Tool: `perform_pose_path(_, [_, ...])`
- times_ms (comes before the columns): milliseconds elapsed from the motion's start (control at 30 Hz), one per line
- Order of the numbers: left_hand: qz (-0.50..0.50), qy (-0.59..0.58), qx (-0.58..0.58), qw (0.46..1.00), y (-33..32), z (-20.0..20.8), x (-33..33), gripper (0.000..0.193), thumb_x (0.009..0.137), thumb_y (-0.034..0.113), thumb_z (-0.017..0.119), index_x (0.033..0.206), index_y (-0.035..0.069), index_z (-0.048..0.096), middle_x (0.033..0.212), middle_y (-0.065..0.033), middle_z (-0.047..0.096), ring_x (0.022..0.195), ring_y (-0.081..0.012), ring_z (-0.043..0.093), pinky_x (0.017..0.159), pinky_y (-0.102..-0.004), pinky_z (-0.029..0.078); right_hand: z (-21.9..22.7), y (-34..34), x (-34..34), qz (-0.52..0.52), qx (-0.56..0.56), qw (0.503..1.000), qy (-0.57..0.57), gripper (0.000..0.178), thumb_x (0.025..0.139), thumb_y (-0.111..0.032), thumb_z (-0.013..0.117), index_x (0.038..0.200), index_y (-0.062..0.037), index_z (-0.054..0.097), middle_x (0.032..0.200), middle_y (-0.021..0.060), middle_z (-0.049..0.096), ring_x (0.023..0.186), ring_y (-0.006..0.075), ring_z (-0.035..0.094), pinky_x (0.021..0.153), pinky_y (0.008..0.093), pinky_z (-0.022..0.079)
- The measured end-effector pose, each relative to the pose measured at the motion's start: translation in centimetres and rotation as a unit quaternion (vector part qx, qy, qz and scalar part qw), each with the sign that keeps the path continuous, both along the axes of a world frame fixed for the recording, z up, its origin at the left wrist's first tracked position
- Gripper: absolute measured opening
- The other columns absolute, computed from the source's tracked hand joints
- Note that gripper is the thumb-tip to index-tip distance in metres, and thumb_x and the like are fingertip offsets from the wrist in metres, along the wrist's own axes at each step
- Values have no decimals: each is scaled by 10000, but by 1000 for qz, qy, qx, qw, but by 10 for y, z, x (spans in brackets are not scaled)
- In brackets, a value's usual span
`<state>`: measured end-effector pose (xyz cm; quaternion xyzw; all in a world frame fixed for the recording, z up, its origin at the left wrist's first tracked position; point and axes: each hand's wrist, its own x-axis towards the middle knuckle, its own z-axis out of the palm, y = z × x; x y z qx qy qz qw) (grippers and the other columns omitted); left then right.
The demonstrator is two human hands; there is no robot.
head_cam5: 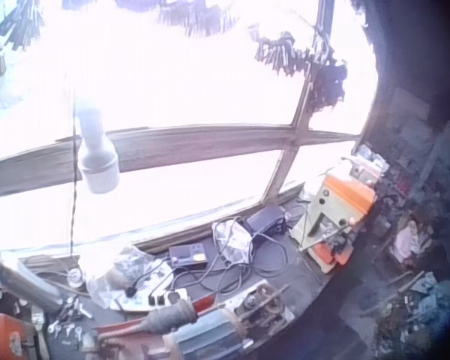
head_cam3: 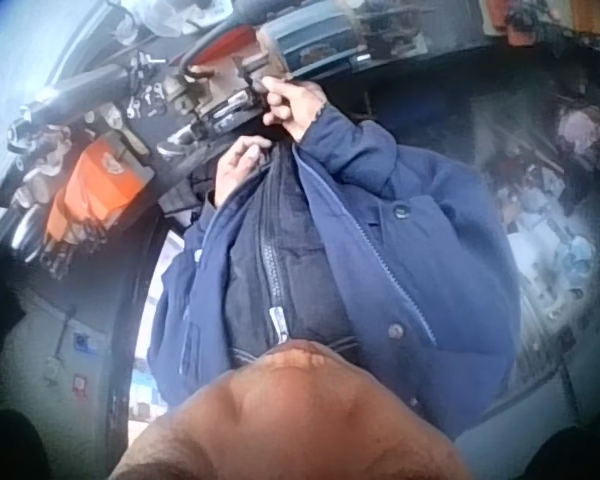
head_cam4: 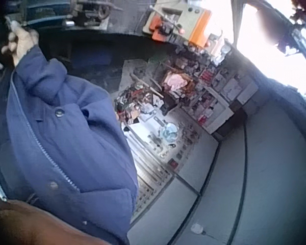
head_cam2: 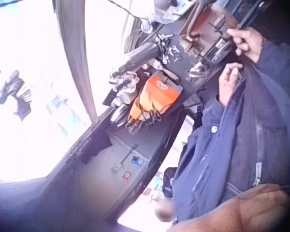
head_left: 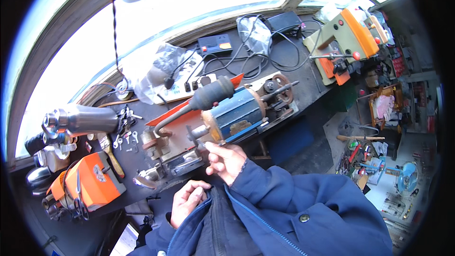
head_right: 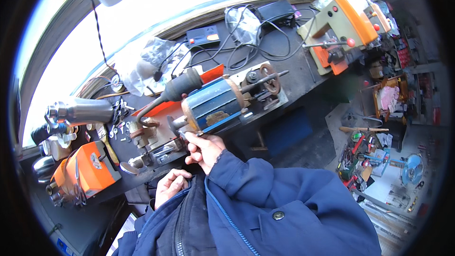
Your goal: The person secures a key blank in a key-cutting machine vise, aligns it against a guide, and runs the cutting wheel along the key profile. They repeat this process for several keys, removing and replacing each key blank between cuts.
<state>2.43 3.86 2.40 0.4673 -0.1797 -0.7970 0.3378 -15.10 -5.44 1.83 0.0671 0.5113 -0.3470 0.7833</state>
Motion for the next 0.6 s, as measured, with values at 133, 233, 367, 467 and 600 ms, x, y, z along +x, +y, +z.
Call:
perform_pose_path(133, [2, 14, 25, 1000, 1, -1, -4, 196, 1035, 79, 483, 1145, -22, 610, 757, 16, 536, 633, -37, 421, 607, -196, 353, 0, -3, -1, 5, 5, 1000, 0, 147, 954, -172, 662, 948, -30, 624, 651, -15, 541, 457, 73, 439, 549, 311, 534])
perform_pose_path(233, [2, 11, 15, 1000, 1, -1, -7, 196, 1036, 82, 484, 1145, -23, 608, 753, 16, 534, 624, -37, 415, 601, -195, 347, -1, -3, -2, 13, 0, 1000, -4, 151, 954, -172, 662, 958, -27, 622, 654, -15, 540, 451, 72, 432, 549, 310, 533])
perform_pose_path(367, [-2, -10, 8, 1000, 2, 1, -9, 192, 1033, 82, 490, 1145, -15, 611, 758, 18, 537, 625, -30, 411, 597, -188, 342, -5, -1, -3, 8, -19, 1000, -21, 163, 961, -179, 657, 981, -21, 622, 670, -8, 555, 481, 75, 467, 567, 306, 543])
perform_pose_path(467, [11, -20, 11, 1000, 1, 1, -11, 190, 1030, 87, 497, 1145, -7, 615, 770, 19, 543, 635, -26, 416, 603, -184, 346, -5, 6, -6, 7, -55, 998, -33, 195, 983, -200, 630, 1035, -12, 629, 716, 14, 598, 535, 88, 538, 595, 298, 557])
perform_pose_path(600, [46, -17, -13, 999, -3, -3, -17, 195, 1023, 103, 522, 1170, 4, 603, 794, 24, 551, 653, -23, 430, 613, -182, 360, 2, 21, -22, 65, -103, 992, -19, 235, 999, -173, 594, 1182, -28, 617, 956, 91, 689, 784, 130, 654, 757, 281, 560])
